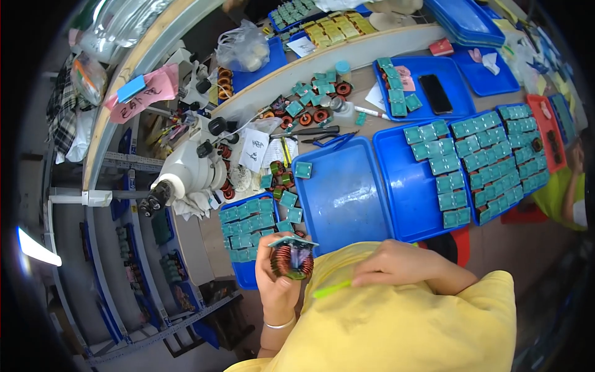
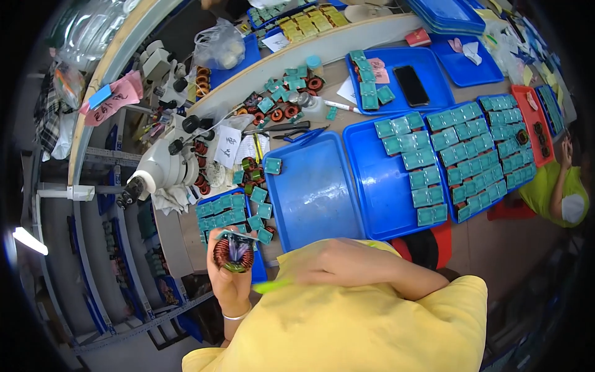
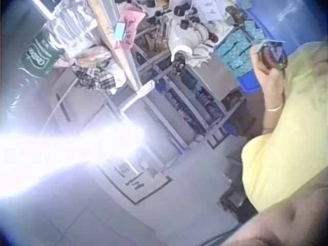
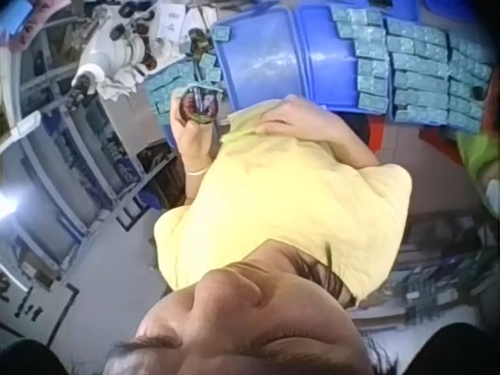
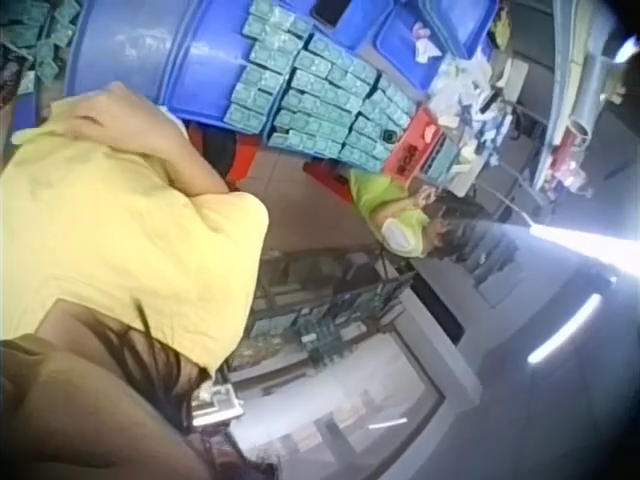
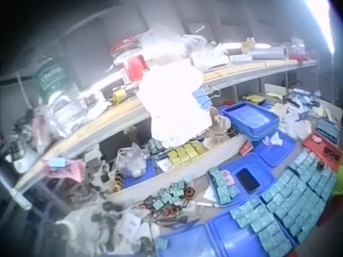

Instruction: The recorder is using a small brush to clean dust or debris from copper coil components at a workbench.

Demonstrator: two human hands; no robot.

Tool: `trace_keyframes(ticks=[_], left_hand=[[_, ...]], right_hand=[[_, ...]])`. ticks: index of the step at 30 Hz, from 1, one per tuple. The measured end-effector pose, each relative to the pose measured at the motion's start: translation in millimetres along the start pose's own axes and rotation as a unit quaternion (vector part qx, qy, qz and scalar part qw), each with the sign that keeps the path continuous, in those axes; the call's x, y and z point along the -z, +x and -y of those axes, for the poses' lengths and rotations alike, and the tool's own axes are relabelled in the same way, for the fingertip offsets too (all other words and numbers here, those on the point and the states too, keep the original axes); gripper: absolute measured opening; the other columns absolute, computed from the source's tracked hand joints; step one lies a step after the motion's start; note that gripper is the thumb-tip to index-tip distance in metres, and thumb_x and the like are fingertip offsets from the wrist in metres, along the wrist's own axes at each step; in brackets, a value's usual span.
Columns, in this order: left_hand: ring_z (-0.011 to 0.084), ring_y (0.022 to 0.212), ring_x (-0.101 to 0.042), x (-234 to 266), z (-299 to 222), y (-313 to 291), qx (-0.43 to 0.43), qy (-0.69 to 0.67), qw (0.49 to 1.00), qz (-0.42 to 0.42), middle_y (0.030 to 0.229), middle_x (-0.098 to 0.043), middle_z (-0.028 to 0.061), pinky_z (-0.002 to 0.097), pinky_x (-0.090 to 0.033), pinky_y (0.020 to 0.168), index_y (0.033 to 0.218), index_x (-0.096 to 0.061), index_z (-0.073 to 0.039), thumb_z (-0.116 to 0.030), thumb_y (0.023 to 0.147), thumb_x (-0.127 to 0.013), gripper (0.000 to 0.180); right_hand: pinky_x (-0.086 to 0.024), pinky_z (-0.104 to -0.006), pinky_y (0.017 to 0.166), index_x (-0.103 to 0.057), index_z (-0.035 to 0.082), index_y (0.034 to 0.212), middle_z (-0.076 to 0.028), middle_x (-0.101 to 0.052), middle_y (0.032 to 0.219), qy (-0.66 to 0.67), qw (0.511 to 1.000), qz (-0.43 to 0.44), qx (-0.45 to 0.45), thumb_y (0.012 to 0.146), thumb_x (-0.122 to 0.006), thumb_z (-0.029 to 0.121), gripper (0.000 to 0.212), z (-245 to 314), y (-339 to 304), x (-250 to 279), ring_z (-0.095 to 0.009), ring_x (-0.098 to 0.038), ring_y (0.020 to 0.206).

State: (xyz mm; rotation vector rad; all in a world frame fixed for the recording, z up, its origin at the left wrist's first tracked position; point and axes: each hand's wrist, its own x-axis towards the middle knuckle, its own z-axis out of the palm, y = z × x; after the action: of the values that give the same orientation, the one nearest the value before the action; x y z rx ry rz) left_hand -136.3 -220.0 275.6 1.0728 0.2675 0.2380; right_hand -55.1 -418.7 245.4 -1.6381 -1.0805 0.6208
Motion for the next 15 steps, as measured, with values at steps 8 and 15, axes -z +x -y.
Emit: trace_keyframes(ticks=[8,15], left_hand=[[0.0273,0.103,-0.044,106,21,-16,-0.002,-0.308,0.937,-0.164,0.105,-0.051,0.0147,0.0364,-0.037,0.094,0.109,-0.049,-0.001,-0.036,0.082,-0.057,0.045],[0.0286,0.099,-0.052,286,44,-82,-0.038,-0.072,0.937,-0.339,0.107,-0.052,0.0143,0.0405,-0.041,0.09,0.113,-0.046,-0.002,-0.012,0.082,-0.053,0.033]], right_hand=[[-0.03,-0.0215,0.044,-0.061,0.001,0.072,-0.002,-0.045,0.05,0.138,0.955,-0.131,-0.228,0.086,-0.05,0.015,0.023,-24,-28,14,-0.004,-0.039,0.047],[-0.022,-0.0191,0.04,-0.058,0.0,0.067,0.005,-0.039,0.049,0.191,0.926,-0.169,-0.277,0.089,-0.045,0.014,0.03,-41,-28,0,-0.002,-0.031,0.044]])
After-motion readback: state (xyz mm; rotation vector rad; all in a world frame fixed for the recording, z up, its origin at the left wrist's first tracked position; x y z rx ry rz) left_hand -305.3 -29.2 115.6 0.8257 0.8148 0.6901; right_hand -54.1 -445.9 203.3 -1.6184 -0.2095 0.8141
